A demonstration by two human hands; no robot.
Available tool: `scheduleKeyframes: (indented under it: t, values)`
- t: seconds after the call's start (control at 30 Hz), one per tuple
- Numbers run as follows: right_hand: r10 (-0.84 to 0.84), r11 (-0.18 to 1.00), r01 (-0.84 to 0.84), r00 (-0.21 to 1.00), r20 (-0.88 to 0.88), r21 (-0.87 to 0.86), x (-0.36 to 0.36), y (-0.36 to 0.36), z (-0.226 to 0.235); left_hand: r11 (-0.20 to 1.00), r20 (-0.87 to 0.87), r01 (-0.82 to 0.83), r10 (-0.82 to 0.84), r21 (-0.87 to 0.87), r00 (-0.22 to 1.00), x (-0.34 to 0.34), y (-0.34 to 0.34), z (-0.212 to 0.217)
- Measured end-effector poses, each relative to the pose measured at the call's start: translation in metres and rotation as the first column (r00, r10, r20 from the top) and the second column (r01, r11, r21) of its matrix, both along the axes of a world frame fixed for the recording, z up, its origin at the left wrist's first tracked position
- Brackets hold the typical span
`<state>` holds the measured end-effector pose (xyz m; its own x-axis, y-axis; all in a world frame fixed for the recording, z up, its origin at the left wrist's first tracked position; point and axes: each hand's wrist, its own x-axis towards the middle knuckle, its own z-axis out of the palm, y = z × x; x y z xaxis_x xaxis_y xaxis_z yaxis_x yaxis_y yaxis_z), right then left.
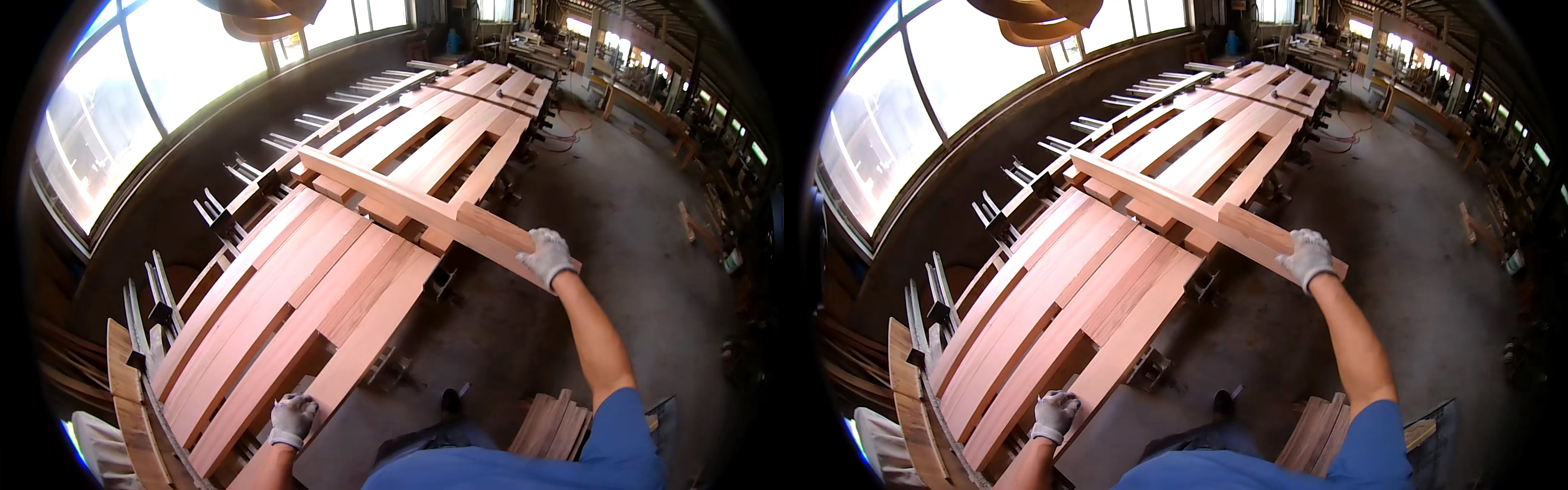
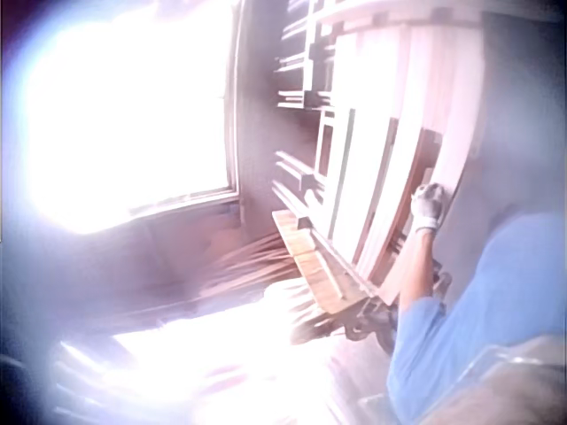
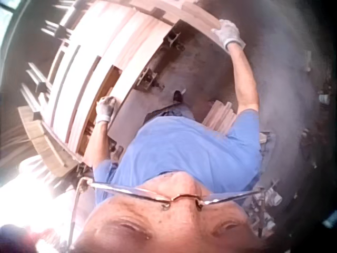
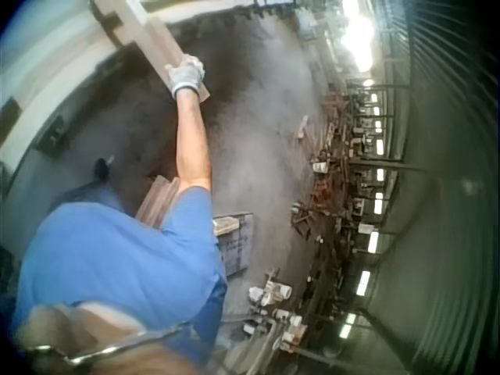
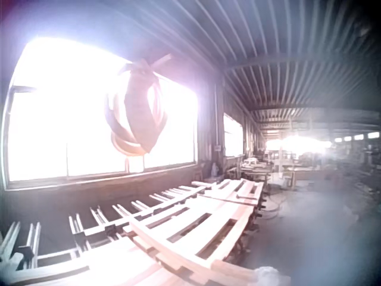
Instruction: The person assembles wooden planks on a jig, using a mallet to tap them into place. They also use a nail gun to fasten planks together on a workbench. The person repeatedly moves planks between the jig and the workbench.
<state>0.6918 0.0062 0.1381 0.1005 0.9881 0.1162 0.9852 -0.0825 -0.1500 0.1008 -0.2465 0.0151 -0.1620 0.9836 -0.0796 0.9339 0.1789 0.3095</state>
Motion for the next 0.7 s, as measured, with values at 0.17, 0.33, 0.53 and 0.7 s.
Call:
scheduleKeyframes:
  t: [0.17, 0.33, 0.53, 0.7]
  values:
    - [0.096, 0.964, -0.096, 0.995, -0.01, -0.248, 0.046, 0.076, -0.024, 0.999, -0.098, -0.03, 0.027, -0.039, 0.995, 0.004, 0.024, 0.018]
    - [0.168, 0.967, -0.183, 0.981, -0.094, -0.176, 0.046, 0.079, -0.04, 0.994, 0.055, 0.073, -0.078, 0.086, 0.995, 0.036, 0.108, 0.052]
    - [0.137, 0.957, -0.152, 0.988, -0.075, -0.246, 0.019, -0.014, -0.025, 0.817, 0.065, 0.507, -0.541, 0.274, 0.838, 0.143, 0.281, 0.07]
    - [0.034, 0.998, -0.027, 0.992, -0.12, 0.063, 0.012, -0.091, 0.003, 0.574, -0.319, 0.782, -0.714, 0.243, 0.623, 0.246, 0.397, 0.058]
